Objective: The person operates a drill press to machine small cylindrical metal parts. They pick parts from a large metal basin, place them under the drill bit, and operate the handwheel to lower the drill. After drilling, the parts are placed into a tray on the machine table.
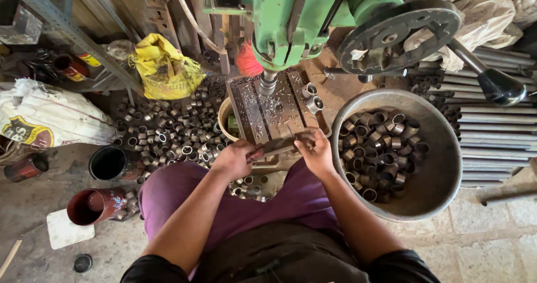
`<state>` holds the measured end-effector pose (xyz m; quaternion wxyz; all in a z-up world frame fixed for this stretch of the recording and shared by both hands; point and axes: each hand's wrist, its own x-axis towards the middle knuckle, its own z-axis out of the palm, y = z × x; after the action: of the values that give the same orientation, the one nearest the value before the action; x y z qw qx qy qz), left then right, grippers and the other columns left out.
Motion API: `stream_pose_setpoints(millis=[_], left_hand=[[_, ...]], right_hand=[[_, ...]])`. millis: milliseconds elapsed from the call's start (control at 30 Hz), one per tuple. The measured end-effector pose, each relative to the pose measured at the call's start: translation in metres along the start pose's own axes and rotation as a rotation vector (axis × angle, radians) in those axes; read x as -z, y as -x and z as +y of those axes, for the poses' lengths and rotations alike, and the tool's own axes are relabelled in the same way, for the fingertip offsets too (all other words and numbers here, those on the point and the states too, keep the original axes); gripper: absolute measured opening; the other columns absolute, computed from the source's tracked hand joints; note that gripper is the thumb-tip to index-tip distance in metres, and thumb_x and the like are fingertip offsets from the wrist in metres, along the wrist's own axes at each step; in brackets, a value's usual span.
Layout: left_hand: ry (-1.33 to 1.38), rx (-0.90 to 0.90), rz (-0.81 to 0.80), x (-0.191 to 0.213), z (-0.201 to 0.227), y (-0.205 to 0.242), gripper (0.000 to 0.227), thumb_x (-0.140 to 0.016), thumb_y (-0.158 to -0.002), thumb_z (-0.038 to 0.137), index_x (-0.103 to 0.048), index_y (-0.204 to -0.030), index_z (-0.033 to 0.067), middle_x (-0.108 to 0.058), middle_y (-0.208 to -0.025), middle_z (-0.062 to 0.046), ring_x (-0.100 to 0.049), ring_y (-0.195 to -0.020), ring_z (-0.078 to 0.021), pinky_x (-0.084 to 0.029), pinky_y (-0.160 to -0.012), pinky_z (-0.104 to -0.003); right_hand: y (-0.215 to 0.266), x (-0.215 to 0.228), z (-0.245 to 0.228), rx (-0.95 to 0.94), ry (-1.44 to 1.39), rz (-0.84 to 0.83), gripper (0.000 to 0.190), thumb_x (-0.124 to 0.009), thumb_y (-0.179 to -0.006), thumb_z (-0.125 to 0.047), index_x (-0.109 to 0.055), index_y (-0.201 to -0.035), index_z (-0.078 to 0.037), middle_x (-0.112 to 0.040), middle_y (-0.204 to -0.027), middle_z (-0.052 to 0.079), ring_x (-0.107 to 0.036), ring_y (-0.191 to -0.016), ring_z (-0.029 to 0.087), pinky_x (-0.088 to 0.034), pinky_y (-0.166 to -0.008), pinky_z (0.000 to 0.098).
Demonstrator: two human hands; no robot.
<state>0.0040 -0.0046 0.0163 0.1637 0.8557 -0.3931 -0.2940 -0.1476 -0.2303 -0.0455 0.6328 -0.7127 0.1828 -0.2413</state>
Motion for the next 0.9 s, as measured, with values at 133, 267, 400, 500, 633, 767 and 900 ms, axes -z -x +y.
stream_pose_setpoints(millis=[133,267,400,500,633,767,900], left_hand=[[-0.013,0.17,0.022,0.008,-0.011,-0.015,0.029,-0.059,-0.1,0.024,-0.057,-0.127,0.0154,-0.067,-0.116,-0.009,-0.07,-0.095,-0.0209,-0.063,-0.079,-0.037],[-0.29,0.077,0.249,0.004,-0.051,-0.04,0.037,-0.053,-0.104,0.038,-0.055,-0.135,0.0187,-0.066,-0.109,-0.008,-0.068,-0.082,-0.0197,-0.058,-0.069,-0.037],[-0.352,0.017,0.408,-0.01,-0.074,-0.064,0.048,-0.056,-0.097,0.055,-0.061,-0.127,0.0172,-0.067,-0.109,-0.008,-0.067,-0.089,-0.0242,-0.056,-0.078,-0.039],[-0.271,0.038,0.396,-0.014,-0.077,-0.07,0.045,-0.057,-0.097,0.057,-0.065,-0.122,0.0205,-0.068,-0.111,-0.005,-0.068,-0.097,-0.0243,-0.055,-0.087,-0.042],[-0.217,0.032,0.43,-0.018,-0.074,-0.073,0.046,-0.057,-0.093,0.058,-0.066,-0.122,0.0241,-0.068,-0.116,-0.004,-0.068,-0.101,-0.0269,-0.054,-0.089,-0.044],[-0.27,0.038,0.476,-0.02,-0.079,-0.082,0.047,-0.055,-0.095,0.061,-0.067,-0.123,0.0248,-0.068,-0.113,-0.006,-0.067,-0.105,-0.0276,-0.053,-0.094,-0.044],[-0.247,0.058,0.45,-0.023,-0.083,-0.085,0.05,-0.053,-0.096,0.062,-0.065,-0.128,0.0262,-0.067,-0.114,-0.007,-0.067,-0.103,-0.0289,-0.053,-0.092,-0.045]], right_hand=[[0.0,0.009,-0.062,0.018,0.239,0.039,0.033,-0.069,-0.092,-0.001,-0.058,-0.123,-0.001,-0.067,-0.122,0.012,-0.071,-0.084,0.014,-0.063,-0.07,0.0262],[0.001,0.038,-0.153,0.385,0.374,0.063,0.029,-0.07,-0.099,0.0,-0.06,-0.126,0.003,-0.073,-0.106,0.012,-0.074,-0.097,0.017,-0.062,-0.084,0.0278],[-0.008,0.101,-0.243,0.955,0.889,0.359,0.025,-0.069,-0.098,-0.021,-0.076,-0.099,0.003,-0.082,-0.087,0.015,-0.049,-0.044,0.007,-0.035,-0.041,0.0237],[-0.014,0.155,-0.281,0.939,0.804,0.369,0.023,-0.064,-0.116,-0.02,-0.068,-0.123,0.002,-0.07,-0.1,0.011,-0.06,-0.075,0.019,-0.045,-0.065,0.0277],[-0.056,0.18,-0.311,0.744,0.926,0.23,0.026,-0.056,-0.121,-0.015,-0.058,-0.135,0.006,-0.066,-0.119,0.016,-0.063,-0.102,0.025,-0.053,-0.094,0.0309],[-0.058,0.141,-0.352,0.02,1.269,0.194,0.044,-0.077,-0.098,-0.031,-0.066,-0.133,-0.005,-0.073,-0.095,0.015,-0.07,-0.074,0.026,-0.054,-0.065,0.0392],[-0.063,0.122,-0.331,-0.032,1.099,0.054,0.022,-0.072,-0.097,-0.016,-0.073,-0.114,-0.002,-0.077,-0.098,0.011,-0.071,-0.076,0.02,-0.054,-0.066,0.0376]])
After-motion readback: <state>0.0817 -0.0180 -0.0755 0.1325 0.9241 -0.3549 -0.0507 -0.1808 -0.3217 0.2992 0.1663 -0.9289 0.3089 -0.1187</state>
